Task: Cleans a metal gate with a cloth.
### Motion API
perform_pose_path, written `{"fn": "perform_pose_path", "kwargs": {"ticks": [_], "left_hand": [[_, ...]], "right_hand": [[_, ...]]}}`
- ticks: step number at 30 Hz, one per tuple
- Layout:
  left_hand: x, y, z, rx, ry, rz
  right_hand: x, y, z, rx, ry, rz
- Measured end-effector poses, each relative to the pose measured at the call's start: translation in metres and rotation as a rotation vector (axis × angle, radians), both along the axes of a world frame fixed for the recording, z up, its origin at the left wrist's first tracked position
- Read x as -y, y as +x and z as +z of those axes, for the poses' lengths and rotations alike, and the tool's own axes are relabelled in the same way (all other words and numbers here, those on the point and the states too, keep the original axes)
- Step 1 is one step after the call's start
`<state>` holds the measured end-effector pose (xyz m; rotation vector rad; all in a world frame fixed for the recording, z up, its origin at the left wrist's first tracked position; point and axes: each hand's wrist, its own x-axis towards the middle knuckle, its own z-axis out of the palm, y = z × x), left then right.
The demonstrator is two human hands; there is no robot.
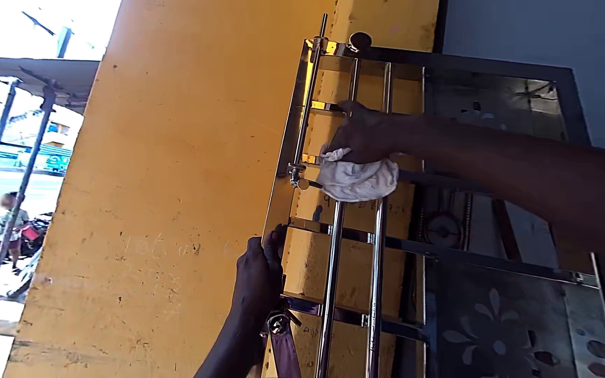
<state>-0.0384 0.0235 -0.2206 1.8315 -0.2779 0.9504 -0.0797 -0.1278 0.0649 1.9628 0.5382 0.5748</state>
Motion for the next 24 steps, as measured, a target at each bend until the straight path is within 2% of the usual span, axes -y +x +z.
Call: {"fn": "perform_pose_path", "kwargs": {"ticks": [4,7,9,11,16,21,24], "left_hand": [[0.001,0.0,-0.001,0.001,-0.003,0.006],[0.002,0.0,0.0,0.0,0.0,0.018],[0.002,0.0,0.0,-0.008,0.007,0.024],[0.002,-0.001,0.001,-0.026,0.017,0.029],[0.0,-0.001,0.001,-0.019,0.022,0.029],[0.0,-0.005,0.002,-0.022,0.037,0.035],[0.002,-0.005,0.002,-0.048,0.03,0.027]], "right_hand": [[-0.014,0.01,-0.008,0.028,0.129,-0.048],[-0.029,0.029,-0.02,0.088,0.398,0.005],[-0.037,0.031,-0.026,0.1,0.49,0.009],[-0.036,0.03,-0.033,0.097,0.451,0.008],[-0.024,0.033,-0.036,0.15,0.18,0.155],[-0.005,0.006,-0.022,0.083,0.34,0.079],[-0.005,0.012,-0.028,0.153,0.323,0.049]]}}
